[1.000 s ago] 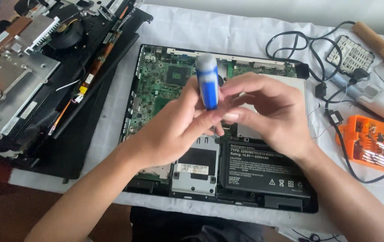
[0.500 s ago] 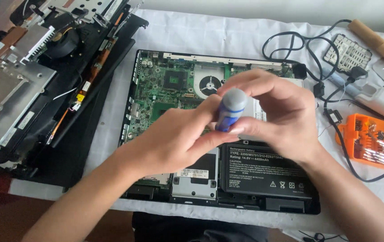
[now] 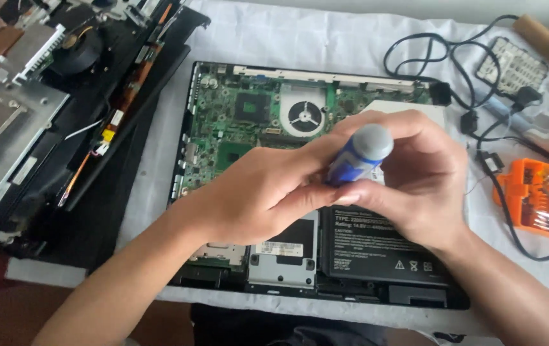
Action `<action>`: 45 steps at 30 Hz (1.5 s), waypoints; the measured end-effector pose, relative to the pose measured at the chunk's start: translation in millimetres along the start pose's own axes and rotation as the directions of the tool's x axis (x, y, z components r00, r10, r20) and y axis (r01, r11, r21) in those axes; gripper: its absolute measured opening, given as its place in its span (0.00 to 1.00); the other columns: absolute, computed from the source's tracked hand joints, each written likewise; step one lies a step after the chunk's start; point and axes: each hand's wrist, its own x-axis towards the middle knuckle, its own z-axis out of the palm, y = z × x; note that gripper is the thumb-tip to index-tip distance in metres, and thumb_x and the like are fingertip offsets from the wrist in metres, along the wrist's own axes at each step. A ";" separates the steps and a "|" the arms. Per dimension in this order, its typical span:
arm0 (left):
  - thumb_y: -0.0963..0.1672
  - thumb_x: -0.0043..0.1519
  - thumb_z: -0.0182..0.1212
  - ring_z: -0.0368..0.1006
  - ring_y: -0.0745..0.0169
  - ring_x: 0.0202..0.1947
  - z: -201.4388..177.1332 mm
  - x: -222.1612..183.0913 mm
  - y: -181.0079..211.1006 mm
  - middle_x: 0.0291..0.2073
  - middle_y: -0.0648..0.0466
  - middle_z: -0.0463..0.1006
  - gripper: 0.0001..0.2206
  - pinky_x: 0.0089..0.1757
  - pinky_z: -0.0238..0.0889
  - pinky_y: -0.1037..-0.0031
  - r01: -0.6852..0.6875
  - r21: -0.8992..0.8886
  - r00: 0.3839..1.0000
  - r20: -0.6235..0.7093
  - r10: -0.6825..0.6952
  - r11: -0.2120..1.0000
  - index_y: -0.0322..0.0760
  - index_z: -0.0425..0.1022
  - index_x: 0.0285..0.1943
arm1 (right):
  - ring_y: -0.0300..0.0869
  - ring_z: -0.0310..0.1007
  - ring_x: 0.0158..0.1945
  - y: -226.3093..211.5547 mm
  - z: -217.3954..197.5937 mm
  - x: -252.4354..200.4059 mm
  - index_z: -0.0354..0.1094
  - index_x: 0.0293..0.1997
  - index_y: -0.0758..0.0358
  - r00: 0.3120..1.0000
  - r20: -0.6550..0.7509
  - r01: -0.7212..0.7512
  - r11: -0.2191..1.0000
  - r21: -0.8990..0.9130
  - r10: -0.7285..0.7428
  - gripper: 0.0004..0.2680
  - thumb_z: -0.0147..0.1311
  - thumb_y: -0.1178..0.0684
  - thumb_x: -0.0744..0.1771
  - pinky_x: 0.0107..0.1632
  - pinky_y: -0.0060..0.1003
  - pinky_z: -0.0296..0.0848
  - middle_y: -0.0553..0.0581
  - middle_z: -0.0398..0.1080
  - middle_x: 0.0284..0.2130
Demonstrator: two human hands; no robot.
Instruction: Disassembling a laptop by removing internal components and screws using a screwdriver.
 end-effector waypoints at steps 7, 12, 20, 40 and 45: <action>0.49 0.74 0.47 0.76 0.65 0.24 4.0 -2.7 -6.6 0.37 0.58 0.85 0.24 0.34 0.69 0.75 0.037 0.102 0.999 -0.041 -0.033 0.994 0.51 0.47 0.78 | 0.48 0.79 0.47 -1.3 3.9 -1.3 0.62 0.52 0.64 1.000 -0.008 -0.011 1.000 0.006 0.011 0.14 0.61 0.55 0.65 0.56 0.40 0.82 0.66 0.74 0.47; 0.48 0.72 0.54 0.74 0.65 0.22 4.8 -1.9 -5.3 0.35 0.57 0.82 0.20 0.33 0.69 0.75 0.038 0.076 0.997 -0.071 -0.032 0.996 0.52 0.55 0.71 | 0.50 0.79 0.49 0.5 2.9 -2.3 0.63 0.54 0.62 0.999 0.012 -0.037 0.996 0.081 0.036 0.12 0.60 0.55 0.67 0.58 0.43 0.83 0.66 0.74 0.47; 0.48 0.68 0.63 0.85 0.61 0.37 9.9 -1.4 -18.6 0.44 0.54 0.85 0.26 0.42 0.82 0.73 -0.095 0.194 0.981 -0.148 0.125 0.976 0.47 0.54 0.71 | 0.48 0.79 0.47 2.7 4.2 -2.6 0.66 0.53 0.64 1.000 0.023 -0.010 0.998 0.054 0.009 0.16 0.65 0.52 0.63 0.54 0.40 0.84 0.66 0.74 0.50; 0.41 0.68 0.56 0.84 0.55 0.48 -4.3 3.0 7.5 0.50 0.47 0.83 0.10 0.52 0.80 0.72 -0.087 -0.157 0.995 -0.063 0.078 0.984 0.34 0.75 0.56 | 0.59 0.57 0.77 -3.3 -10.1 9.5 0.70 0.54 0.62 0.952 0.300 -0.106 0.987 0.123 0.065 0.10 0.51 0.49 0.71 0.76 0.58 0.68 0.70 0.56 0.70; 0.41 0.62 0.70 0.88 0.62 0.41 0.6 3.5 4.3 0.44 0.53 0.85 0.28 0.49 0.88 0.72 -0.035 -0.134 0.981 -0.192 0.009 0.990 0.47 0.62 0.70 | 0.46 0.74 0.61 8.9 -9.1 -6.1 0.71 0.55 0.61 0.968 0.187 -0.174 0.984 0.034 0.165 0.15 0.63 0.49 0.65 0.67 0.43 0.73 0.57 0.74 0.55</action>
